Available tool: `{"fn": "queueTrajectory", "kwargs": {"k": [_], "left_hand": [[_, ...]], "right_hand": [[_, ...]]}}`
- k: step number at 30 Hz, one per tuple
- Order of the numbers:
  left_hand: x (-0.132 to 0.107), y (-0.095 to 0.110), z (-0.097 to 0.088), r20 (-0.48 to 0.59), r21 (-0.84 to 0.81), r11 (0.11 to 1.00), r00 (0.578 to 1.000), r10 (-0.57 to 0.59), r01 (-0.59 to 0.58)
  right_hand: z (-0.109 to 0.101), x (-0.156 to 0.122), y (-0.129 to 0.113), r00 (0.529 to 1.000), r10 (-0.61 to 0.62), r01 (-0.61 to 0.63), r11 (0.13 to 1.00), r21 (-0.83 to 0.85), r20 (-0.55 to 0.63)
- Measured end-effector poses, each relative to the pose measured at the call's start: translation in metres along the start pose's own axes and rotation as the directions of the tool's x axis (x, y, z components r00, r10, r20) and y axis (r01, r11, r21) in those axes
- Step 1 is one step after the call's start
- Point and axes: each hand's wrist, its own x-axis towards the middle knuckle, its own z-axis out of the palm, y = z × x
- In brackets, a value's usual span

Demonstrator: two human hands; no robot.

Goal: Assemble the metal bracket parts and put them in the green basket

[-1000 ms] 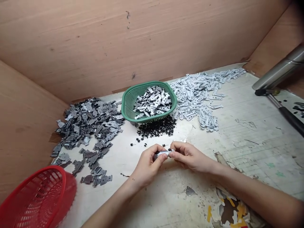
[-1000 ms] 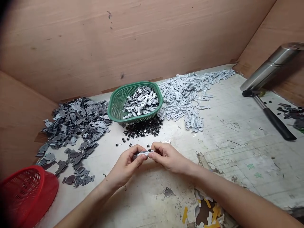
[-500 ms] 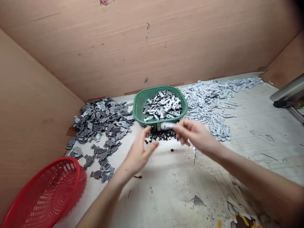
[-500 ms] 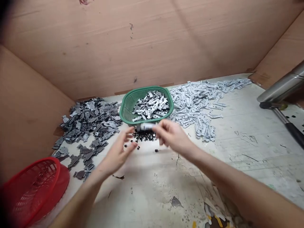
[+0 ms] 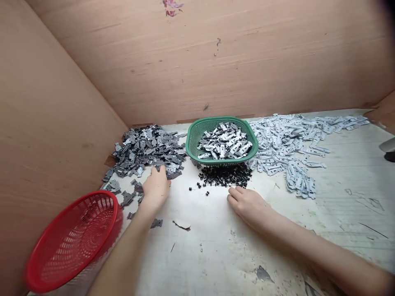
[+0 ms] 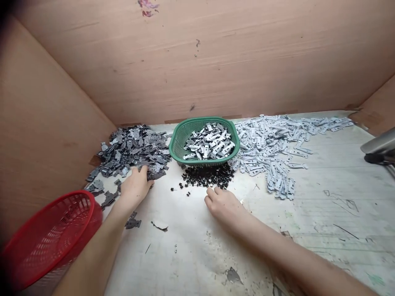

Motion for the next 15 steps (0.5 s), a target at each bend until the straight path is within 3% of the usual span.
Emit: {"fn": "queueTrajectory", "kwargs": {"k": [2,5,11,13,15], "left_hand": [[-0.003,0.002,-0.007,0.023,0.007,1.000,1.000,-0.004,0.004],[-0.006,0.001,-0.018,0.004,0.032,0.999,1.000,-0.028,0.028],[-0.029,0.004,-0.041,-0.167,0.107,0.994,0.985,0.036,-0.018],[-0.041,0.011,-0.045,-0.263,0.024,0.993,0.957,0.120,-0.118],[-0.052,0.023,-0.043,-0.326,-0.173,0.926,0.906,0.268,-0.336]], "right_hand": [[0.002,-0.003,0.000,1.000,-0.019,0.019,1.000,-0.022,-0.015],[-0.002,-0.011,0.007,0.998,0.047,-0.047,0.999,-0.002,-0.052],[-0.021,-0.038,0.023,0.976,0.190,-0.158,0.954,0.255,-0.103],[-0.024,-0.044,0.025,0.959,0.267,-0.215,0.903,0.372,-0.095],[-0.024,-0.048,0.027,0.934,0.352,-0.280,0.827,0.487,-0.061]]}}
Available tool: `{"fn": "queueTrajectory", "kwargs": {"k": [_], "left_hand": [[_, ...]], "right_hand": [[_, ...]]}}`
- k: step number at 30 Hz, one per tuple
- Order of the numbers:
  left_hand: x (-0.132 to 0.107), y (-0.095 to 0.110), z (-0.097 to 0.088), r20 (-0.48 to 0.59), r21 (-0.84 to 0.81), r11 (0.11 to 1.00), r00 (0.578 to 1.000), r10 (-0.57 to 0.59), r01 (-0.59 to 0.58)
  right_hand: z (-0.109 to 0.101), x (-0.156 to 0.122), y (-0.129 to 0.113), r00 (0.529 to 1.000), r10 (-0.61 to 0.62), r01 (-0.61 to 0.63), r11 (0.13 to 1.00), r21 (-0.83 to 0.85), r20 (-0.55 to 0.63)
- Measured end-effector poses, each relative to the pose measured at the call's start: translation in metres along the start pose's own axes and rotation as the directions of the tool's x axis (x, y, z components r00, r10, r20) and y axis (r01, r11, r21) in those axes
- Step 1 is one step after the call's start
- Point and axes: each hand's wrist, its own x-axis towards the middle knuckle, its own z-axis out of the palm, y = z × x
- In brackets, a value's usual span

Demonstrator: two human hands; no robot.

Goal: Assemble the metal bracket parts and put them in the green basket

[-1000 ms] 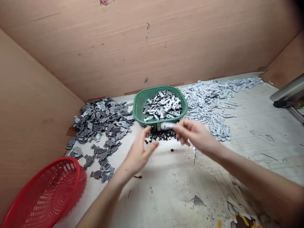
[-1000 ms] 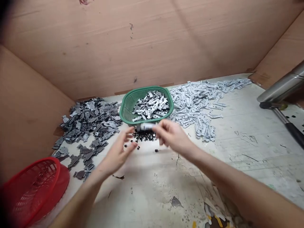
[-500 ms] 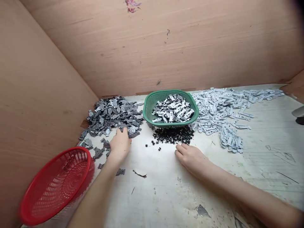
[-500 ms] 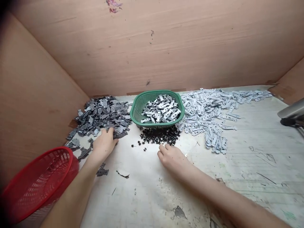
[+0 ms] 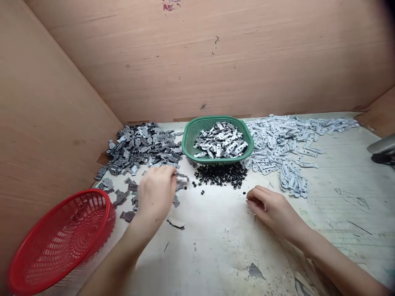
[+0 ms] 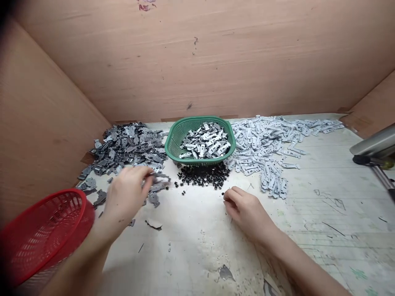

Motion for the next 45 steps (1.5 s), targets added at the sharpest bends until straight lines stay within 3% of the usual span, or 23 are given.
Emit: {"fn": "queueTrajectory", "kwargs": {"k": [3,5,8,11,13,15,17,19,21,24,26,31,34,36,39,41,43,45], "left_hand": [[-0.012,0.025,0.017,0.011,-0.442,0.870,0.969,0.247,-0.217],[-0.020,0.040,0.034,0.056,-0.597,0.769,0.945,0.323,-0.228],[-0.028,0.055,0.054,0.276,-0.780,0.624,0.917,0.286,0.040],[-0.031,0.062,0.065,0.465,-0.848,0.400,0.849,0.251,0.346],[-0.030,0.063,0.067,0.516,-0.846,0.292,0.821,0.245,0.445],[-0.029,0.062,0.068,0.532,-0.843,0.239,0.810,0.246,0.481],[-0.027,0.061,0.069,0.530,-0.847,0.225,0.803,0.274,0.482],[-0.025,0.059,0.070,0.508,-0.859,0.277,0.786,0.352,0.431],[-0.023,0.056,0.070,0.458,-0.865,0.411,0.787,0.413,0.288],[-0.024,0.054,0.066,0.321,-0.727,0.687,0.884,0.341,-0.002],[-0.030,0.056,0.062,0.285,-0.580,0.811,0.915,0.287,-0.074],[-0.047,0.068,0.062,0.386,-0.413,0.894,0.857,0.342,-0.171],[-0.048,0.070,0.067,0.346,-0.451,0.862,0.844,0.409,-0.232],[-0.045,0.067,0.069,0.315,-0.574,0.798,0.851,0.420,-0.182],[-0.041,0.065,0.070,0.303,-0.785,0.619,0.874,0.379,0.003],[-0.041,0.065,0.069,0.360,-0.865,0.472,0.866,0.348,0.170],[-0.041,0.067,0.068,0.455,-0.877,0.325,0.828,0.327,0.353],[-0.041,0.069,0.068,0.546,-0.837,0.178,0.766,0.340,0.518]], "right_hand": [[0.002,-0.003,0.006,0.992,0.125,-0.124,0.975,0.186,0.008],[0.004,-0.003,0.011,0.984,0.180,-0.177,0.946,0.271,0.015],[0.006,-0.004,0.015,0.971,0.238,-0.234,0.898,0.373,0.035],[0.005,-0.005,0.009,0.965,0.253,-0.253,0.839,0.481,0.067],[0.003,-0.005,-0.001,0.977,0.211,-0.202,0.842,0.500,0.038],[0.001,-0.006,-0.010,0.990,0.144,-0.119,0.865,0.488,-0.013],[0.001,-0.006,-0.016,0.996,0.076,-0.046,0.875,0.482,-0.041],[0.001,-0.006,-0.017,0.999,0.013,0.003,0.874,0.486,-0.030],[0.002,-0.006,-0.015,1.000,-0.029,0.027,0.866,0.499,-0.003],[0.003,-0.005,-0.012,1.000,-0.027,0.016,0.858,0.513,0.015],[0.003,-0.004,-0.012,1.000,0.000,-0.005,0.858,0.514,0.010],[0.005,-0.003,-0.012,1.000,0.008,0.000,0.870,0.493,-0.016],[0.007,-0.004,-0.011,1.000,-0.024,0.026,0.888,0.459,-0.011],[0.009,-0.005,-0.011,0.998,-0.050,0.055,0.906,0.419,-0.023],[0.016,-0.007,-0.015,0.995,-0.078,0.096,0.936,0.338,-0.064],[0.022,-0.008,-0.018,0.992,-0.081,0.107,0.946,0.305,-0.095],[0.027,-0.009,-0.021,0.992,-0.070,0.101,0.944,0.315,-0.109],[0.030,-0.010,-0.022,0.993,-0.061,0.094,0.929,0.357,-0.103]]}}
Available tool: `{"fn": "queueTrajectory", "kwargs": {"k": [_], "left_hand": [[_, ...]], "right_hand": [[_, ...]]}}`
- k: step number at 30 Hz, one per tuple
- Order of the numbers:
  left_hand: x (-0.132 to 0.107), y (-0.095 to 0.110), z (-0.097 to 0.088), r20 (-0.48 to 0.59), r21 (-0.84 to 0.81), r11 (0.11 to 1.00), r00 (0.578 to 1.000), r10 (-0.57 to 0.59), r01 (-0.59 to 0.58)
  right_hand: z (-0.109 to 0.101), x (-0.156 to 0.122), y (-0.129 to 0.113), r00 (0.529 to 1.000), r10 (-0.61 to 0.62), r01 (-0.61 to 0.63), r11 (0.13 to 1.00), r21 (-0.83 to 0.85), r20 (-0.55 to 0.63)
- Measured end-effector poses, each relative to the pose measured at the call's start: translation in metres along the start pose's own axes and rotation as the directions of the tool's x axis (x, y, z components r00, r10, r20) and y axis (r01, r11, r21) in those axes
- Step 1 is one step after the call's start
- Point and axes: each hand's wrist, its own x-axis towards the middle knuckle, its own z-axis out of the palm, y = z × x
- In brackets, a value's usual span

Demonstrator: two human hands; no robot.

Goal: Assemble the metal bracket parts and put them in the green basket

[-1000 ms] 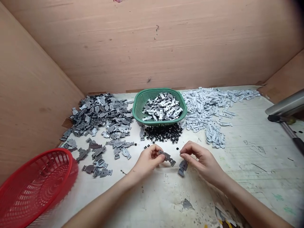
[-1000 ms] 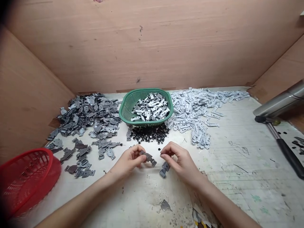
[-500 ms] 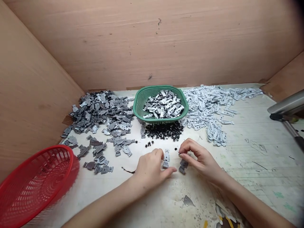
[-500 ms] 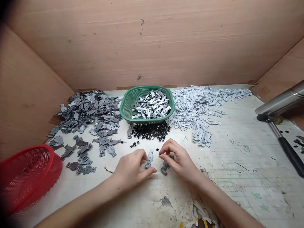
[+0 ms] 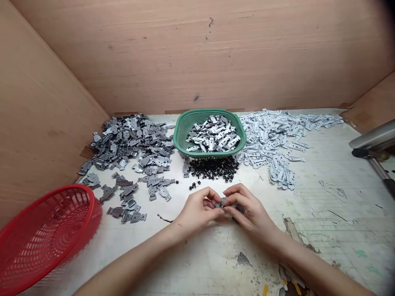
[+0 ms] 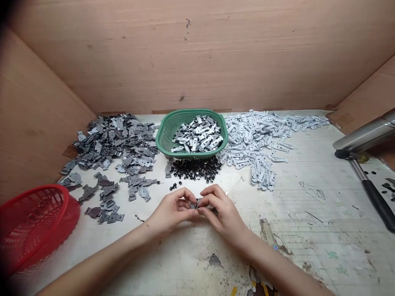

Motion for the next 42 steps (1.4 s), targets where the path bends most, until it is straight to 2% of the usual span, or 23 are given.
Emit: {"fn": "queueTrajectory", "kwargs": {"k": [3,5,9,16,20,24,31,36,42], "left_hand": [[0.002,-0.002,0.000,0.036,-0.235,0.969,0.997,-0.075,0.082],[0.004,-0.003,-0.002,0.021,-0.308,0.944,0.993,-0.120,0.121],[0.004,-0.002,-0.005,0.058,-0.264,0.931,0.968,-0.243,0.250],[0.001,0.000,-0.005,0.119,-0.259,0.910,0.946,-0.303,0.324],[0.001,0.000,-0.004,0.083,-0.244,0.916,0.948,-0.307,0.318],[0.000,0.004,-0.004,0.065,-0.217,0.919,0.944,-0.323,0.329],[0.000,0.004,-0.002,0.035,-0.205,0.914,0.936,-0.351,0.350],[0.000,0.005,-0.001,0.034,-0.204,0.912,0.934,-0.356,0.355],[0.000,0.008,-0.001,0.005,-0.189,0.910,0.927,-0.374,0.368]], "right_hand": [[0.002,-0.001,0.001,1.000,0.002,-0.003,0.999,0.054,0.009],[0.002,-0.001,0.002,1.000,-0.006,0.006,0.998,0.063,-0.007],[0.001,-0.001,0.001,0.999,-0.025,0.027,0.998,0.064,-0.035],[0.000,-0.002,0.003,0.998,-0.047,0.048,0.999,0.024,-0.044],[0.000,-0.003,0.003,0.998,-0.056,0.056,0.998,-0.032,-0.003],[0.001,-0.003,0.001,0.997,-0.079,0.077,0.994,-0.081,-0.015],[0.002,-0.001,-0.005,0.974,-0.216,0.198,0.960,-0.198,-0.074],[0.005,-0.003,-0.003,0.978,-0.203,0.187,0.957,-0.223,-0.050],[-0.010,0.002,-0.013,0.975,-0.213,0.189,0.941,-0.282,-0.058]]}}
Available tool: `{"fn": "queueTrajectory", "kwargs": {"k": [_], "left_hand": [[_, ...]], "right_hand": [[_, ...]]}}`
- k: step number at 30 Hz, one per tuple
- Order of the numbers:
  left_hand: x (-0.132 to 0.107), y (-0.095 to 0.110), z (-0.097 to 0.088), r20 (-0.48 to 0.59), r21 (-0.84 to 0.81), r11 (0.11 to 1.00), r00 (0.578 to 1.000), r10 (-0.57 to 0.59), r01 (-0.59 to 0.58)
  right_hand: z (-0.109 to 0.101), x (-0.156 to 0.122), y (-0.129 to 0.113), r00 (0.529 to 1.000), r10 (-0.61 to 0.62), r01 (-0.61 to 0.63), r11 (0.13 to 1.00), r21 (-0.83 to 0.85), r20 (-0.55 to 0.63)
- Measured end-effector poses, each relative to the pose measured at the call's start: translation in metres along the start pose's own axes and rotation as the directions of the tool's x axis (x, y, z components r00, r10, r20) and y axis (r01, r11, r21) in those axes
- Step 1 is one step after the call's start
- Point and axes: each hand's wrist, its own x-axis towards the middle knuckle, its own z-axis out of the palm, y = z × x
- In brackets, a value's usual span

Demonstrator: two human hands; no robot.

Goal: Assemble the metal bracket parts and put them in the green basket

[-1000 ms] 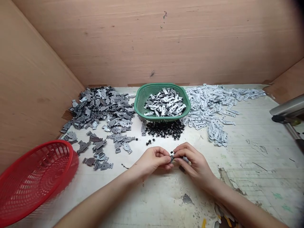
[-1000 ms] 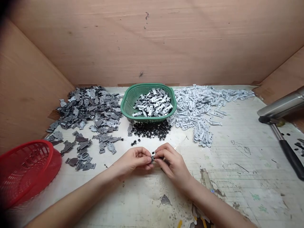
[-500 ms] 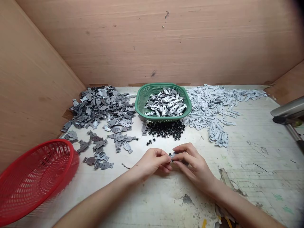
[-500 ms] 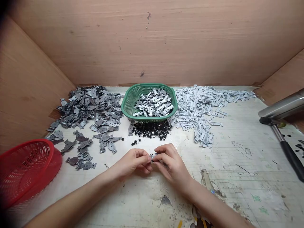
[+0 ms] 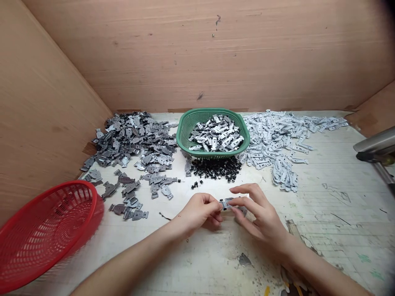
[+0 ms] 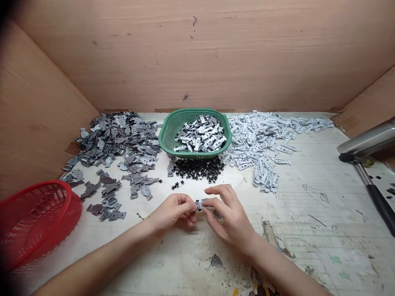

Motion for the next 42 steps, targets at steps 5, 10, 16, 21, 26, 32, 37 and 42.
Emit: {"fn": "queueTrajectory", "kwargs": {"k": [5,10,16,21,26,32,37,42], "left_hand": [[0.002,-0.002,-0.002,0.001,0.037,0.999,0.999,0.040,-0.040],[0.001,-0.002,-0.005,0.007,0.013,0.999,0.999,0.031,-0.031],[-0.001,0.000,-0.004,0.009,0.027,0.999,1.000,0.026,-0.026],[0.002,0.000,-0.008,-0.024,-0.009,0.999,0.999,0.049,-0.049],[0.005,0.006,-0.014,-0.182,0.019,0.988,0.972,0.152,-0.151],[0.007,0.012,-0.020,-0.273,0.035,0.984,0.945,0.179,-0.176],[0.008,0.014,-0.025,-0.303,0.025,0.979,0.932,0.200,-0.202],[0.009,0.018,-0.027,-0.350,0.019,0.968,0.905,0.241,-0.250]], "right_hand": [[-0.005,0.005,0.001,0.983,-0.118,0.125,0.991,-0.042,0.140],[0.003,0.000,0.002,0.977,-0.148,0.157,0.986,-0.048,0.154],[-0.009,0.012,0.003,0.964,-0.172,0.180,0.984,-0.021,0.203],[-0.003,0.014,0.000,0.962,-0.197,0.214,0.974,-0.073,0.190],[0.018,0.009,-0.003,0.948,-0.201,0.269,0.918,-0.291,0.245],[0.056,0.011,-0.001,0.953,-0.183,0.281,0.829,-0.484,0.239],[0.065,0.017,0.000,0.972,-0.058,0.175,0.828,-0.532,0.229],[0.067,0.028,0.007,0.951,-0.058,0.215,0.831,-0.512,0.305]]}}
